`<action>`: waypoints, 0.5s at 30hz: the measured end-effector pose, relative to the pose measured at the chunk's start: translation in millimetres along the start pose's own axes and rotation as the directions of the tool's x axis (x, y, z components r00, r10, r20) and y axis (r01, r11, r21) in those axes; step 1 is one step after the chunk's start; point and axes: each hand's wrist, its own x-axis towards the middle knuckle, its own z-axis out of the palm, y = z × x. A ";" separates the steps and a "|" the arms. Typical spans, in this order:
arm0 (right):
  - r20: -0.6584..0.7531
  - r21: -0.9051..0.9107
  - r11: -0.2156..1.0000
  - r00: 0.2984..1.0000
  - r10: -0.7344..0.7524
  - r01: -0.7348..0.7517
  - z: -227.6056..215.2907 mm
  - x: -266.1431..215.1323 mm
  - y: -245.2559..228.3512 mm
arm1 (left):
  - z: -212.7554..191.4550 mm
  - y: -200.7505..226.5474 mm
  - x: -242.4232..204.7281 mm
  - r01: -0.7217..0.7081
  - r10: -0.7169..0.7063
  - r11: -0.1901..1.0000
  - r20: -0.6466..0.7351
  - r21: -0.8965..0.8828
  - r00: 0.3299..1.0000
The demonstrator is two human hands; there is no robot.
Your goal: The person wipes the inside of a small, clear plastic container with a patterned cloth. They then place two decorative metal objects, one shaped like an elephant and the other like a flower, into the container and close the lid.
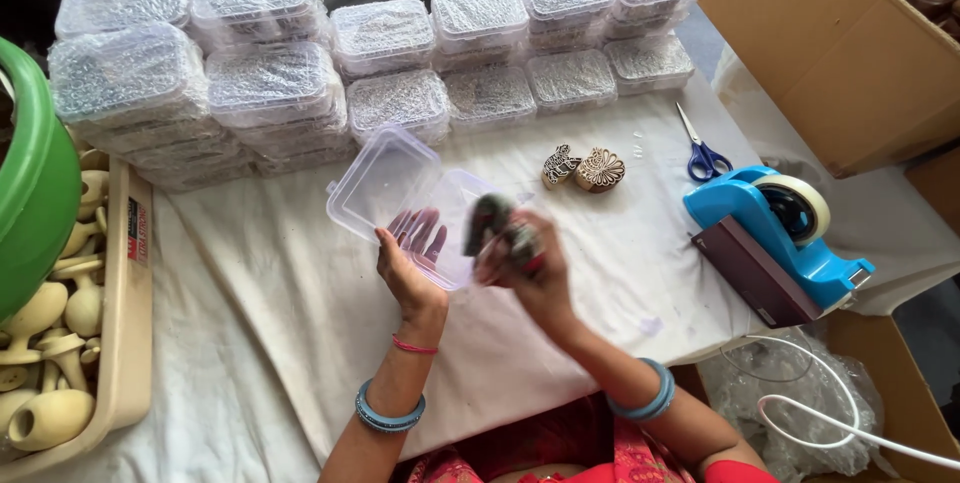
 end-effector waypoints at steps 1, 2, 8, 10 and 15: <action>0.085 -0.197 0.967 0.986 -0.145 0.159 14.4 -7.4 -14.9 | -4.5 -4.4 3.1 -0.009 0.008 1.000 -0.011 -0.024 1.000; 0.196 -0.371 0.871 0.944 -0.265 0.321 29.1 -14.9 -29.9 | -9.3 -8.5 6.2 -0.018 0.016 0.999 -0.022 -0.047 1.000; 0.371 -0.435 0.749 0.857 -0.357 0.500 28.3 -29.8 -27.5 | -18.8 -11.5 11.8 0.039 -0.038 0.996 0.019 -0.077 0.999; 0.273 -0.427 0.803 0.905 -0.326 0.417 13.3 -22.2 -15.5 | -12.5 -6.6 5.1 0.075 -0.072 0.992 0.029 -0.105 0.997; -0.028 -0.294 0.904 0.942 -0.334 0.312 -22.0 18.5 -4.9 | -1.7 13.1 -0.1 0.105 -0.097 0.981 0.056 -0.162 0.994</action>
